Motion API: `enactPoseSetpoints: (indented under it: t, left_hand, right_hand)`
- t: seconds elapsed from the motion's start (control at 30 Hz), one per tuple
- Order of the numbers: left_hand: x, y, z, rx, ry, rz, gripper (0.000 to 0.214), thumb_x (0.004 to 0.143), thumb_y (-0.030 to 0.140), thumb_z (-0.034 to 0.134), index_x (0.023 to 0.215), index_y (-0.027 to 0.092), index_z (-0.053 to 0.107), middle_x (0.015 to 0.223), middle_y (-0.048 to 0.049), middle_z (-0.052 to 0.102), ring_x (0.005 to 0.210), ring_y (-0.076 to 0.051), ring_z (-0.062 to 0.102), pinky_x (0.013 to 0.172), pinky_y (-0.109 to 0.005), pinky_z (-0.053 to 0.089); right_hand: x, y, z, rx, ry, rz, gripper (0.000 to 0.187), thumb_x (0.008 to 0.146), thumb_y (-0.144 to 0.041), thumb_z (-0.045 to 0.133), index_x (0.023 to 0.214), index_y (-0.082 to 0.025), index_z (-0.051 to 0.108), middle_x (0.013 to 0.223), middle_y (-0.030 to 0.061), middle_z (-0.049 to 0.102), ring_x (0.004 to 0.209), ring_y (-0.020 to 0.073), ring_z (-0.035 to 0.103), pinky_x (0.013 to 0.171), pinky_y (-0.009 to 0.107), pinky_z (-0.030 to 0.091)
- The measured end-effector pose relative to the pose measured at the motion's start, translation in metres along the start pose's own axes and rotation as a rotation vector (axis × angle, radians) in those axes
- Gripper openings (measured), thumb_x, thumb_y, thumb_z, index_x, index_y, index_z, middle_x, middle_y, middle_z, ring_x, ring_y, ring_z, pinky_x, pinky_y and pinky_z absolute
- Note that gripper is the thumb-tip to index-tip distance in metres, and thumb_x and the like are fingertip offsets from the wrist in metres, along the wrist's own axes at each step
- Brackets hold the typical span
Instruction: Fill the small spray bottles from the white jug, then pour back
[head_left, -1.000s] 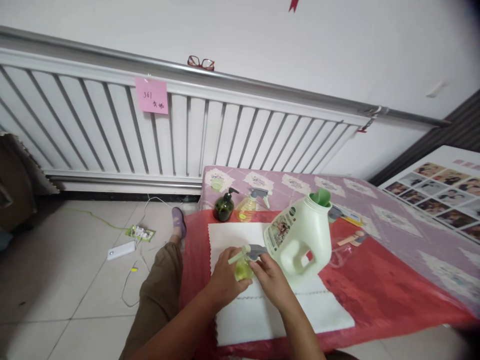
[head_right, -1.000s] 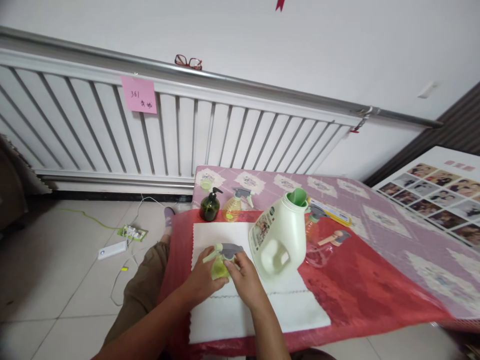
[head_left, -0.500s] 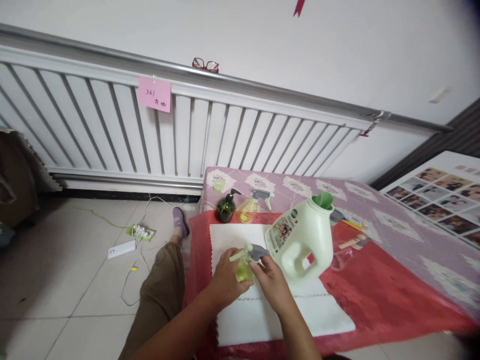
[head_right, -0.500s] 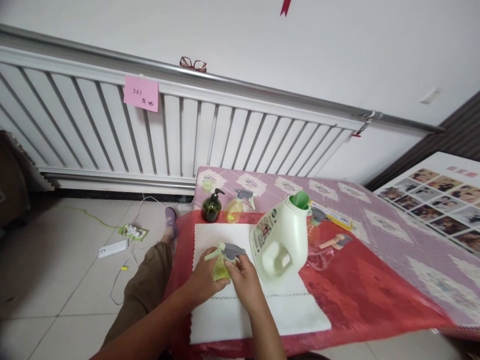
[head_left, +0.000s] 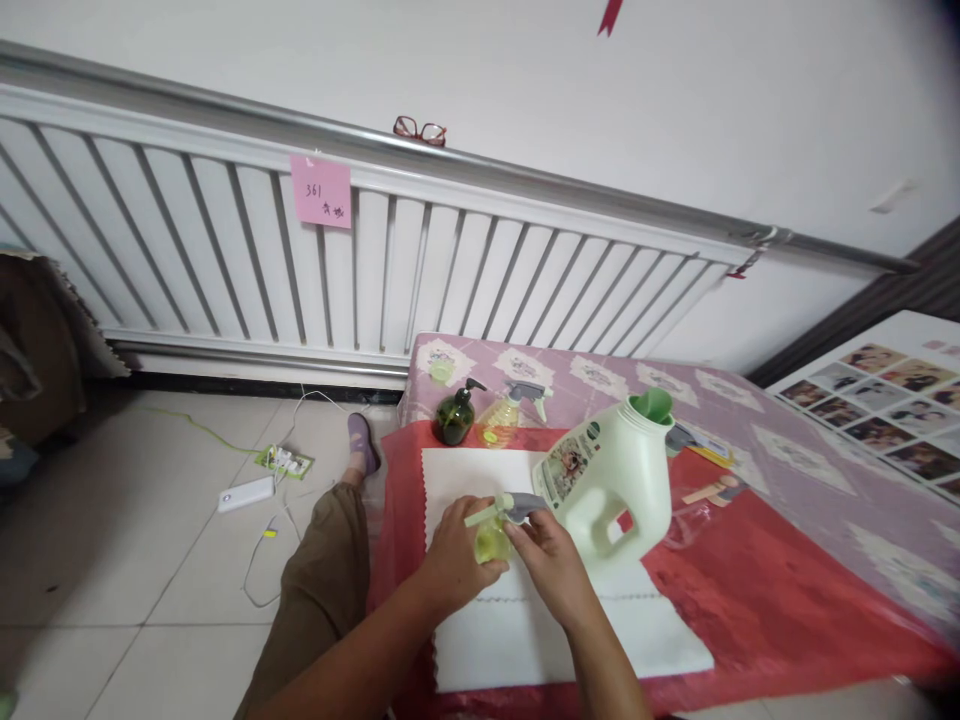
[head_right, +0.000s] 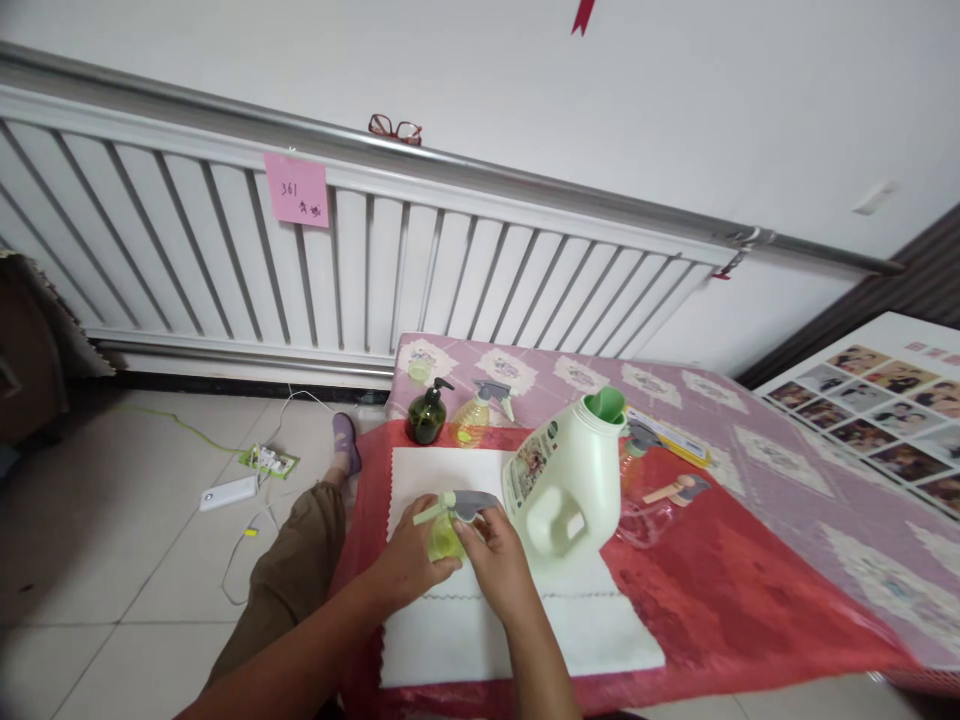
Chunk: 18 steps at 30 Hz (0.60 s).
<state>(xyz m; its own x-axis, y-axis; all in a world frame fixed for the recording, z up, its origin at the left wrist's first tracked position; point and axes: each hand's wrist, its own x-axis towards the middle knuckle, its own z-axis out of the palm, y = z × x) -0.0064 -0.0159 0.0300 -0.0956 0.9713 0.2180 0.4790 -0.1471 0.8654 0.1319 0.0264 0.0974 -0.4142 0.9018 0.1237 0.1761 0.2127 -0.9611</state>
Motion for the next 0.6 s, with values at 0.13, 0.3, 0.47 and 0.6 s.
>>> enactPoseSetpoints:
  t: [0.13,0.3,0.47,0.6]
  left_hand:
    - [-0.0006,-0.0008,0.0000,0.004,0.009,0.012,0.079,0.061,0.022,0.075,0.135,0.024,0.045,0.132,-0.0099,0.049,0.125,-0.029,0.045,0.111,-0.050,0.034]
    - [-0.0012,-0.0027,0.0018,0.001,0.032,0.027,0.079,0.060,0.020,0.076,0.133,0.025,0.045,0.131,-0.0094,0.049,0.125,-0.029,0.045,0.110,-0.051,0.035]
    - [-0.0013,-0.0028,0.0021,-0.007,0.044,0.065,0.074,0.062,0.019,0.075,0.130,0.026,0.048,0.131,-0.0082,0.049,0.124,-0.028,0.046,0.109,-0.050,0.037]
    - [-0.0006,0.0002,0.0003,-0.015,0.054,0.085,0.068,0.062,0.018,0.074,0.125,0.027,0.052,0.129,-0.0075,0.050,0.124,-0.029,0.046,0.108,-0.050,0.038]
  right_hand:
    - [0.0016,0.0033,-0.0041,-0.024,-0.025,-0.002,0.028,0.083,-0.040,0.064,0.107,-0.026,0.064,0.116,0.0071,0.061,0.105,0.0221,0.061,0.090,0.036,0.052]
    - [0.0039,0.0019,-0.0101,-0.121,-0.095,-0.018,0.026,0.087,-0.038,0.060,0.109,-0.025,0.063,0.109,0.0070,0.063,0.104,0.0221,0.061,0.091,0.038,0.052]
    - [0.0034,-0.0003,-0.0084,-0.224,-0.110,-0.053,0.025,0.087,-0.037,0.058,0.109,-0.025,0.062,0.113,0.0079,0.060,0.105,0.0225,0.059,0.093,0.041,0.051]
    - [0.0027,-0.0023,-0.0071,-0.276,-0.097,-0.062,0.024,0.087,-0.036,0.057,0.106,-0.024,0.063,0.109,0.0079,0.060,0.102,0.0222,0.059,0.092,0.041,0.051]
